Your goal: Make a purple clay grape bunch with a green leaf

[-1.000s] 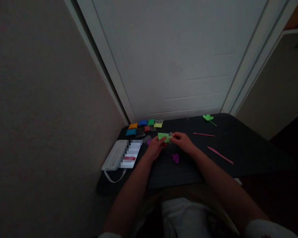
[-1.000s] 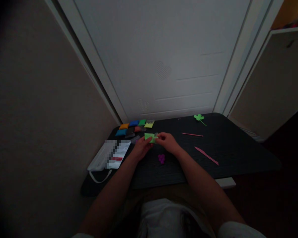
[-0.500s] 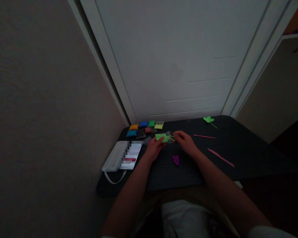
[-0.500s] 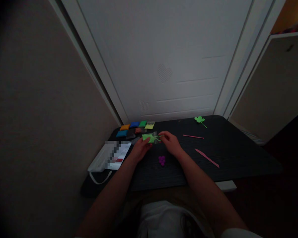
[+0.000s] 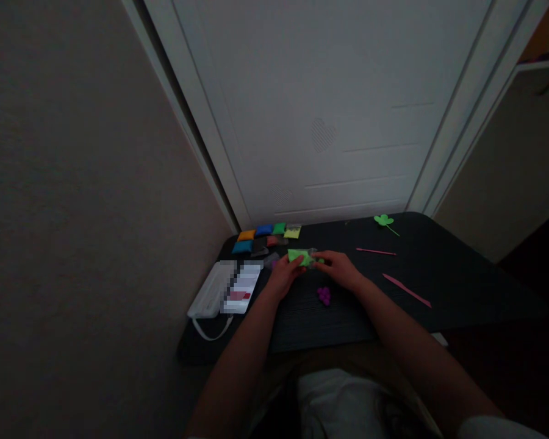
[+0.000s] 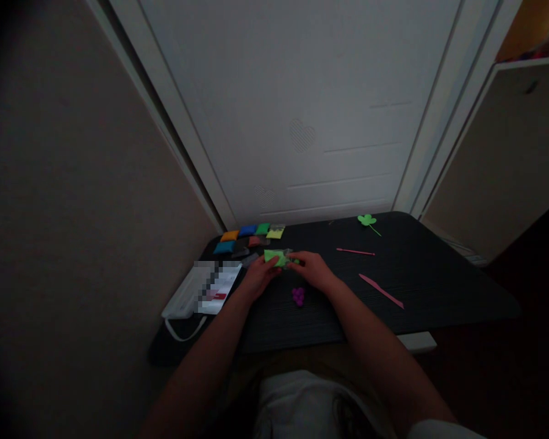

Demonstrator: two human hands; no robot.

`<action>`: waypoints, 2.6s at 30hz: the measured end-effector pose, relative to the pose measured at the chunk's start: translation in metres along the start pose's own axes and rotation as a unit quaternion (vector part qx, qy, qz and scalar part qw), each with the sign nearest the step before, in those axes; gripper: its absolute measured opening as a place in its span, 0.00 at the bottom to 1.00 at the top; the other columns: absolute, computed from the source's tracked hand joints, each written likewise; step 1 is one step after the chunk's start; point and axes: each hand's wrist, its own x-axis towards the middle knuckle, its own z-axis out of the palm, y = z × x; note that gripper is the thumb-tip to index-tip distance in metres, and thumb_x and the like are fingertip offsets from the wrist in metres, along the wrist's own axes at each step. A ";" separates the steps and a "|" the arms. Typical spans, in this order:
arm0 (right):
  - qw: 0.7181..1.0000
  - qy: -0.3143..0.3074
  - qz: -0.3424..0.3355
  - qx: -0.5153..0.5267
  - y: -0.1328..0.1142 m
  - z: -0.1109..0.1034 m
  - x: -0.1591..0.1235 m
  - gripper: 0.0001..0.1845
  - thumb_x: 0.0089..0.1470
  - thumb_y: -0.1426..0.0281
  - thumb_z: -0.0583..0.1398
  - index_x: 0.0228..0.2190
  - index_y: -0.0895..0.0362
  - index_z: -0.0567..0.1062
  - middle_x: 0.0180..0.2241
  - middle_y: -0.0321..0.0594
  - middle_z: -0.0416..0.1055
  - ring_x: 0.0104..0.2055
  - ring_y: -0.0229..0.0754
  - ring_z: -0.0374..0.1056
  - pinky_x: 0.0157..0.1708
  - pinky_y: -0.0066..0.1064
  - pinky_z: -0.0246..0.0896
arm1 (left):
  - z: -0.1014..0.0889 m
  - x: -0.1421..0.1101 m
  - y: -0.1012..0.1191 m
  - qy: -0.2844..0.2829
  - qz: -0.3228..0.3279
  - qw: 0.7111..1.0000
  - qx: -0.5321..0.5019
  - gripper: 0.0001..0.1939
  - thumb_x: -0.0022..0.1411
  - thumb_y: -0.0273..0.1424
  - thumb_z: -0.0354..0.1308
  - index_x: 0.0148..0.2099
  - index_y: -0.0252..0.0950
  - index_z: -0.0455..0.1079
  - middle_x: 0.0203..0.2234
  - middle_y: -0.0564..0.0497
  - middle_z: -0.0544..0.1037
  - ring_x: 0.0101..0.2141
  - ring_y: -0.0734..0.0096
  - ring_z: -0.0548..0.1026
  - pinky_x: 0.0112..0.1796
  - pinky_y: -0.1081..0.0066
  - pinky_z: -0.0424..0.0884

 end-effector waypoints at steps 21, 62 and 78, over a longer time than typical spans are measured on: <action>0.914 -0.011 0.104 0.391 -0.008 -0.036 -0.003 0.14 0.50 0.57 0.51 0.29 0.55 0.66 0.22 0.33 0.61 0.21 0.32 0.55 0.25 0.29 0.57 | -0.004 0.003 0.003 0.038 0.045 0.998 -0.003 0.14 0.46 0.32 0.62 0.36 0.34 0.67 0.32 0.50 0.73 0.30 0.76 0.71 0.32 0.73 0.68; 0.995 -0.038 0.066 0.066 0.003 0.000 0.002 0.11 0.48 0.66 0.56 0.32 0.57 0.74 0.25 0.35 0.68 0.26 0.35 0.60 0.26 0.26 0.52 | -0.006 0.004 -0.004 0.001 -0.026 1.000 -0.011 0.10 0.51 0.29 0.58 0.38 0.32 0.67 0.30 0.47 0.75 0.26 0.75 0.73 0.29 0.74 0.69; 0.988 -0.029 0.089 0.121 0.006 0.001 0.003 0.14 0.46 0.64 0.58 0.35 0.55 0.74 0.23 0.34 0.66 0.24 0.35 0.59 0.25 0.27 0.52 | -0.004 0.001 -0.003 -0.002 -0.005 1.000 -0.002 0.12 0.51 0.32 0.58 0.38 0.33 0.68 0.31 0.47 0.75 0.27 0.73 0.74 0.31 0.72 0.70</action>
